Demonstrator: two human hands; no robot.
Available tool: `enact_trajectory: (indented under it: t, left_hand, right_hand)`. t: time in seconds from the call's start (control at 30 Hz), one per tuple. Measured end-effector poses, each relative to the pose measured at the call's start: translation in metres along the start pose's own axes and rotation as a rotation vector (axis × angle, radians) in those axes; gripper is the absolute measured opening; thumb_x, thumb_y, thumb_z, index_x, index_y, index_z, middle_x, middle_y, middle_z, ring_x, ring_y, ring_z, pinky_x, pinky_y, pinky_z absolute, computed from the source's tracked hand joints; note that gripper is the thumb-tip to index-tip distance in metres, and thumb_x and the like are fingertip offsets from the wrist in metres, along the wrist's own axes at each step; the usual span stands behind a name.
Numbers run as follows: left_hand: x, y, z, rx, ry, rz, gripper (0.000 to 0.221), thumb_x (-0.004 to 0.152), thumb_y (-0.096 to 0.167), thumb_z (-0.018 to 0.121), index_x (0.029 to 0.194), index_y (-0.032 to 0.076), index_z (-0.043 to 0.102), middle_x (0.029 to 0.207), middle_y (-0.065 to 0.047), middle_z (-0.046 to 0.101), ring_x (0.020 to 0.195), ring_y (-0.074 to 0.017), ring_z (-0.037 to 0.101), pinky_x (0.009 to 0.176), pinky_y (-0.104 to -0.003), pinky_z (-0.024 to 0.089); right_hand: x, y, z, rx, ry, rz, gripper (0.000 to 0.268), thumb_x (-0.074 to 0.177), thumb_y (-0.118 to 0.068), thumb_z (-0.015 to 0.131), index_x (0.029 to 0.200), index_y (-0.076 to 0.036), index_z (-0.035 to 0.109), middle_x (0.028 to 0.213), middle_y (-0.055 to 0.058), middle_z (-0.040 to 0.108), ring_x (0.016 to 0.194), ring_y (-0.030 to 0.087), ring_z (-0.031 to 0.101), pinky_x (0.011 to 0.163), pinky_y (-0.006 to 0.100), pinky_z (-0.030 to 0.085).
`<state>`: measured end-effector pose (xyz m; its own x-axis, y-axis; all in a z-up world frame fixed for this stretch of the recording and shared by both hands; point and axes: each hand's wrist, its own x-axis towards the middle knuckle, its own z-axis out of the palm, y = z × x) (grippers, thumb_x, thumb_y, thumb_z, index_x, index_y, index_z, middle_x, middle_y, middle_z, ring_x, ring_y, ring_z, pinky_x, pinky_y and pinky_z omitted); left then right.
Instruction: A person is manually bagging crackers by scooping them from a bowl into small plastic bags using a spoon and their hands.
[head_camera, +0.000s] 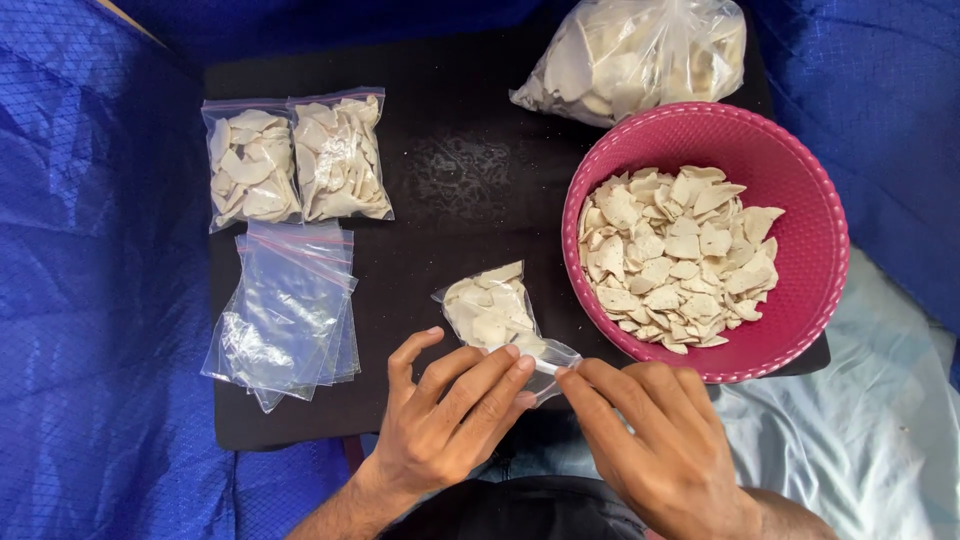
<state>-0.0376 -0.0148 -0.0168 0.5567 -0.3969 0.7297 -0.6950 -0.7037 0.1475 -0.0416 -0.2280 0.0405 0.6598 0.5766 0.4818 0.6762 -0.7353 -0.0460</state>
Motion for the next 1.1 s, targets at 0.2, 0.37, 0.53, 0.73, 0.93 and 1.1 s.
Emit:
enact_trajectory:
  t: [0.2, 0.37, 0.53, 0.73, 0.93, 1.1]
  left_hand:
    - [0.005, -0.007, -0.008, 0.02, -0.007, -0.02, 0.025, 0.099, 0.029, 0.075, 0.115, 0.01, 0.073, 0.112, -0.002, 0.073, 0.092, -0.0169, 0.067, 0.097, -0.049, 0.047]
    - [0.016, -0.015, -0.007, 0.059, 0.005, -0.016, 0.022, 0.098, 0.028, 0.075, 0.109, 0.01, 0.076, 0.108, -0.003, 0.071, 0.089, -0.018, 0.066, 0.098, -0.048, 0.046]
    - [0.025, -0.018, -0.008, 0.085, 0.01, -0.005, 0.022, 0.097, 0.028, 0.077, 0.108, 0.009, 0.076, 0.107, -0.004, 0.071, 0.086, -0.0188, 0.065, 0.099, -0.048, 0.044]
    - [0.026, -0.02, -0.01, 0.09, -0.017, -0.011, 0.024, 0.095, 0.027, 0.081, 0.11, 0.008, 0.076, 0.11, -0.004, 0.071, 0.087, -0.0192, 0.065, 0.1, -0.049, 0.044]
    - [0.026, -0.022, -0.01, 0.089, -0.024, -0.018, 0.024, 0.096, 0.027, 0.08, 0.11, 0.008, 0.075, 0.11, -0.005, 0.071, 0.087, -0.0196, 0.066, 0.099, -0.05, 0.045]
    - [0.027, -0.022, -0.009, 0.093, -0.02, -0.008, 0.024, 0.096, 0.026, 0.08, 0.11, 0.007, 0.075, 0.11, -0.006, 0.071, 0.088, -0.0198, 0.066, 0.099, -0.051, 0.046]
  right_hand:
    - [-0.035, 0.047, -0.044, 0.058, 0.073, 0.12, 0.011, 0.087, -0.004, 0.078, 0.098, 0.001, 0.076, 0.097, 0.009, 0.079, 0.084, 0.017, 0.073, 0.074, 0.034, 0.053]
    - [-0.041, 0.067, -0.031, -0.306, 0.048, 0.35, 0.004, 0.108, -0.002, 0.086, 0.11, -0.003, 0.083, 0.106, 0.011, 0.079, 0.088, 0.029, 0.066, 0.084, 0.041, 0.048]
    - [-0.025, 0.078, -0.002, -0.491, -0.086, 0.308, 0.003, 0.105, -0.019, 0.077, 0.106, -0.017, 0.076, 0.095, 0.0, 0.07, 0.082, 0.024, 0.059, 0.076, 0.037, 0.047]
    - [-0.022, 0.086, 0.003, -0.18, -0.046, 0.301, 0.008, 0.101, -0.013, 0.076, 0.105, -0.007, 0.075, 0.09, 0.007, 0.069, 0.078, 0.027, 0.059, 0.079, 0.039, 0.051]
    - [-0.028, 0.076, -0.02, -0.136, -0.042, 0.37, 0.003, 0.1, -0.008, 0.079, 0.1, -0.008, 0.076, 0.098, 0.003, 0.076, 0.082, 0.025, 0.062, 0.079, 0.039, 0.047]
    - [-0.028, 0.078, -0.014, -0.119, -0.064, 0.338, 0.005, 0.1, -0.011, 0.078, 0.104, -0.01, 0.076, 0.096, 0.002, 0.074, 0.077, 0.026, 0.057, 0.074, 0.04, 0.044]
